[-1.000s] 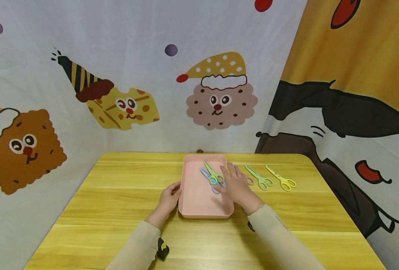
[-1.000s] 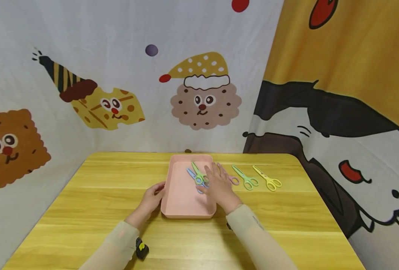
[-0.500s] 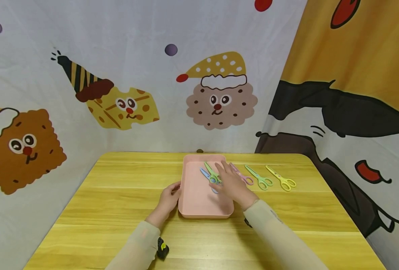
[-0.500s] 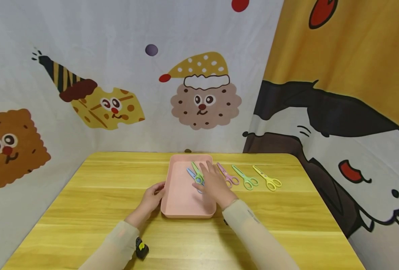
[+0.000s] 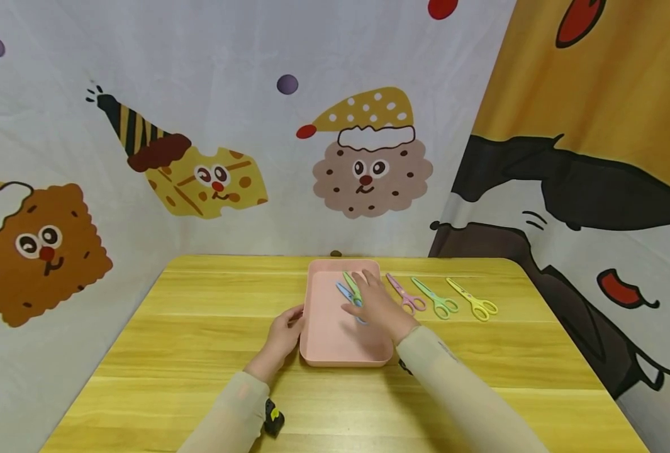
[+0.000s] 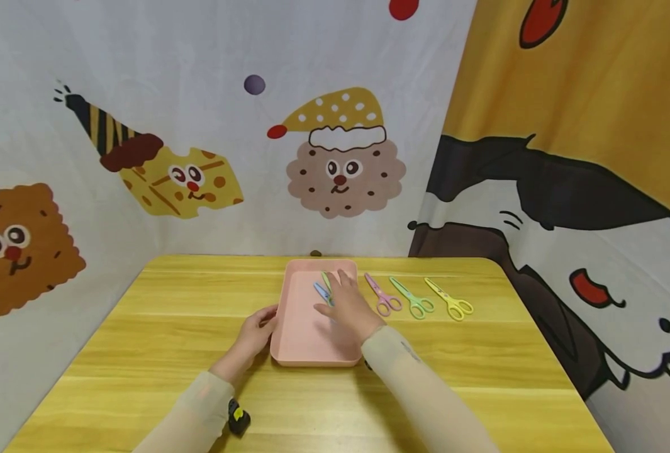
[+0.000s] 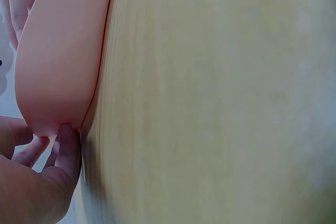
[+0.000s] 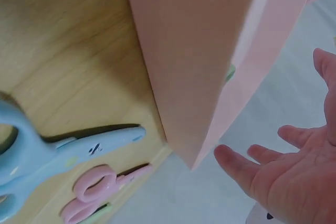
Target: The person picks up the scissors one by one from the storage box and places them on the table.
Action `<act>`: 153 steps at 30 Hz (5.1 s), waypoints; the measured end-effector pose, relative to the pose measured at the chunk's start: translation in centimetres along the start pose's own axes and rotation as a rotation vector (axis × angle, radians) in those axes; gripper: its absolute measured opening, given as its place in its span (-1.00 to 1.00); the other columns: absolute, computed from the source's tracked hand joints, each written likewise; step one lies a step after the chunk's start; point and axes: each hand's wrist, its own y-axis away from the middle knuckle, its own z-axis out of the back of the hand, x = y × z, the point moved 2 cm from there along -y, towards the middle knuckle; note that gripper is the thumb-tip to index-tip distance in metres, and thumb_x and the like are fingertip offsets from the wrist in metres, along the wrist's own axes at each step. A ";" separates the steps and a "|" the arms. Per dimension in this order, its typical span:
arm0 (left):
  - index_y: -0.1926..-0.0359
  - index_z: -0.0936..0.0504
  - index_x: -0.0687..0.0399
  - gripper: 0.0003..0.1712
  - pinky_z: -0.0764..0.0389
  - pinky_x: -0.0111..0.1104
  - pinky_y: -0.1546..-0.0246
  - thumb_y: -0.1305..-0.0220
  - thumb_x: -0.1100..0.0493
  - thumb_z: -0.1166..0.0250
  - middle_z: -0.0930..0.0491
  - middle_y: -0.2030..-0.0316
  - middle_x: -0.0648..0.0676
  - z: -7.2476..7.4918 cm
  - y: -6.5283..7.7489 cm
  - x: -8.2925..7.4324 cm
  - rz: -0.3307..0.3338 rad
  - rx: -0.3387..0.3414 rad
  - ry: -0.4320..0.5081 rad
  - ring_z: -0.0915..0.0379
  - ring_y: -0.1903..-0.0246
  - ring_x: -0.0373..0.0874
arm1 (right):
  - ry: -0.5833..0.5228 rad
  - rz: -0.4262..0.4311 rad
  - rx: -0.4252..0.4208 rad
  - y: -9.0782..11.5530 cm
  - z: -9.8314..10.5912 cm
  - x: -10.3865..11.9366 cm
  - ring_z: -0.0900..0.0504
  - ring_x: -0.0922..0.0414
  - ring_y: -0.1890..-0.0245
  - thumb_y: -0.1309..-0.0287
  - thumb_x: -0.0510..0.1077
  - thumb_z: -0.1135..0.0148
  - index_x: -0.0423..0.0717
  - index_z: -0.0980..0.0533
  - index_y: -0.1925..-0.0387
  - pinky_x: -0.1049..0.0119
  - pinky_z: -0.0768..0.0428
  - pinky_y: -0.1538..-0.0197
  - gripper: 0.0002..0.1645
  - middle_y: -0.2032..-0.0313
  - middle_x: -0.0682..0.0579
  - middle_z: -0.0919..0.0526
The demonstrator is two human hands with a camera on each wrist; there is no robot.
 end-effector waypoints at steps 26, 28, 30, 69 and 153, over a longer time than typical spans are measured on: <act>-0.23 -0.43 0.27 -0.57 -0.53 -0.12 -0.09 -0.37 0.29 -0.07 -0.50 -0.08 0.29 -0.1 0.0 0.1 -0.001 0.000 0.001 -0.45 -0.06 0.12 | -0.061 -0.273 0.119 -2.6 -1.5 0.3 -0.08 -0.25 -0.38 -0.20 0.29 -0.11 -0.21 0.04 -0.45 -0.12 -0.17 -0.38 0.04 -0.37 -0.32 -0.09; -0.23 -0.43 0.27 -0.57 -0.53 -0.12 -0.09 -0.37 0.29 -0.07 -0.50 -0.08 0.29 -0.1 -0.1 0.2 -0.003 -0.002 0.000 -0.45 -0.06 0.12 | -0.058 -0.291 0.132 -2.7 -1.6 0.2 -0.09 -0.25 -0.37 -0.19 0.29 -0.11 -0.20 0.04 -0.45 -0.13 -0.18 -0.37 0.04 -0.37 -0.31 -0.10; -0.23 -0.43 0.27 -0.57 -0.53 -0.13 -0.09 -0.37 0.29 -0.07 -0.51 -0.08 0.30 0.0 -0.1 0.2 -0.004 -0.003 0.002 -0.45 -0.06 0.12 | -0.069 -0.303 0.143 -2.6 -1.5 0.3 -0.12 -0.24 -0.36 -0.19 0.29 -0.11 -0.19 0.05 -0.45 -0.12 -0.22 -0.35 0.04 -0.37 -0.32 -0.09; -0.22 -0.44 0.26 -0.58 -0.52 -0.11 -0.10 -0.37 0.28 -0.08 -0.51 -0.08 0.29 -0.2 -0.1 0.3 0.002 -0.006 -0.004 -0.45 -0.06 0.12 | 0.047 -0.336 0.021 -2.2 -3.3 -0.5 -0.31 -0.05 0.04 -0.11 0.02 -0.27 -0.37 -0.49 0.04 0.10 -0.44 -0.11 -0.45 0.07 -0.20 -0.38; -0.22 -0.44 0.25 -0.57 -0.53 -0.12 -0.09 -0.36 0.29 -0.08 -0.52 -0.07 0.28 0.0 -0.2 0.1 0.007 -0.010 -0.002 -0.45 -0.06 0.11 | -0.101 -0.115 -0.191 3.1 2.5 -3.9 -0.48 -0.03 0.08 0.09 0.09 -0.43 -0.13 -0.48 -0.17 0.12 -0.54 0.08 -0.23 -0.07 -0.16 -0.46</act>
